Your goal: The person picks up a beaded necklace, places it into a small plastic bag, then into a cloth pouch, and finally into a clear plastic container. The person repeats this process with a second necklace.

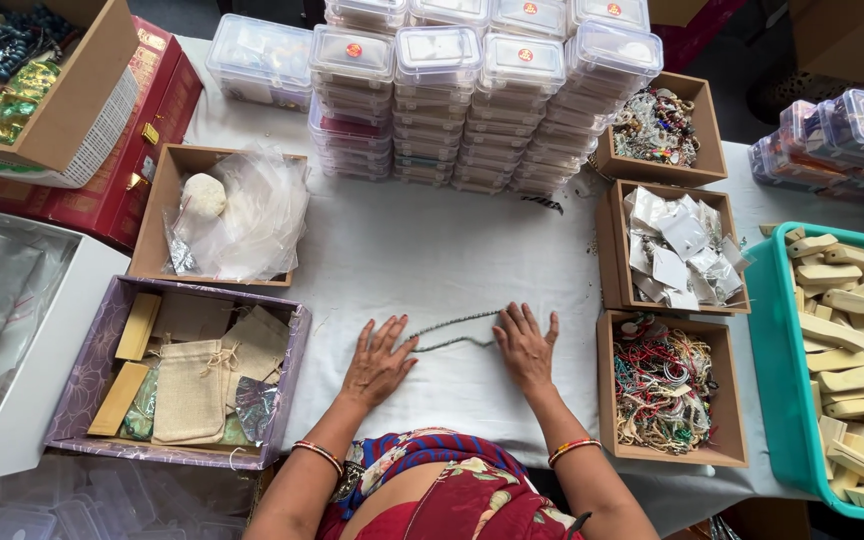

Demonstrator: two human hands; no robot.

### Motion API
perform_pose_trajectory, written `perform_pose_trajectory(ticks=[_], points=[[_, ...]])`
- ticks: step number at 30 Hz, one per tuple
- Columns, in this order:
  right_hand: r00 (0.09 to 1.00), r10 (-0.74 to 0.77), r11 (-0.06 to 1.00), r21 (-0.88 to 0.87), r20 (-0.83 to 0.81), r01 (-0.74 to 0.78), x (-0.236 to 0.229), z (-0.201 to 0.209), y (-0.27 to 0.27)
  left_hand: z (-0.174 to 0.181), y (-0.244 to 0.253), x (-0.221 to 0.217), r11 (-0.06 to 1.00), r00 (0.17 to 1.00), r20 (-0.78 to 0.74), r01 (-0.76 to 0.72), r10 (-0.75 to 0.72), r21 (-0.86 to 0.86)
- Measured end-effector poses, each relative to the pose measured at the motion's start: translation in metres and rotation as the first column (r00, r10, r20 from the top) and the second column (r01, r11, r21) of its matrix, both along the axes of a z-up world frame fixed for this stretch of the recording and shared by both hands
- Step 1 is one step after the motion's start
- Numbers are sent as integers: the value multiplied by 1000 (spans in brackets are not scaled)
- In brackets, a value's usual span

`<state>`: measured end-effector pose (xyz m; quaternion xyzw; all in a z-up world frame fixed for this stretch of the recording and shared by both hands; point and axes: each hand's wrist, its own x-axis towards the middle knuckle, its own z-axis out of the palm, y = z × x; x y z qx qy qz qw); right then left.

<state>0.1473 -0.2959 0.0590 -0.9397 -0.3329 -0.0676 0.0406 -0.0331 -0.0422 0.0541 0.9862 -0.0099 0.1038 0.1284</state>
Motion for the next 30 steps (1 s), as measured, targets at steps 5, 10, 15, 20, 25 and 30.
perform_pose_trajectory(ticks=[5, 10, 15, 20, 25, 30], points=[[990, -111, 993, -45, -84, 108, -9, 2, 6, 4, -11, 14, 936, 945, -169, -308, 280, -170], [945, 317, 948, 49, -79, -314, -36, -5, 36, -12, -33, 32, 998, 999, -4, -51, 51, 22], [962, 264, 963, -27, -68, -267, -22, -16, 26, -23, -22, 29, 999, 998, -46, -31, 33, 28], [979, 67, 984, -148, -193, -97, -7, -12, 4, -18, -14, 27, 999, 998, 60, -37, 35, 36], [987, 160, 986, 52, -19, -159, -24, -25, 22, -2, -17, 19, 993, 988, -99, -118, 120, 27], [969, 204, 973, -84, -142, -217, -26, -3, 41, 1, -7, 14, 989, 989, -13, -145, 145, -1]])
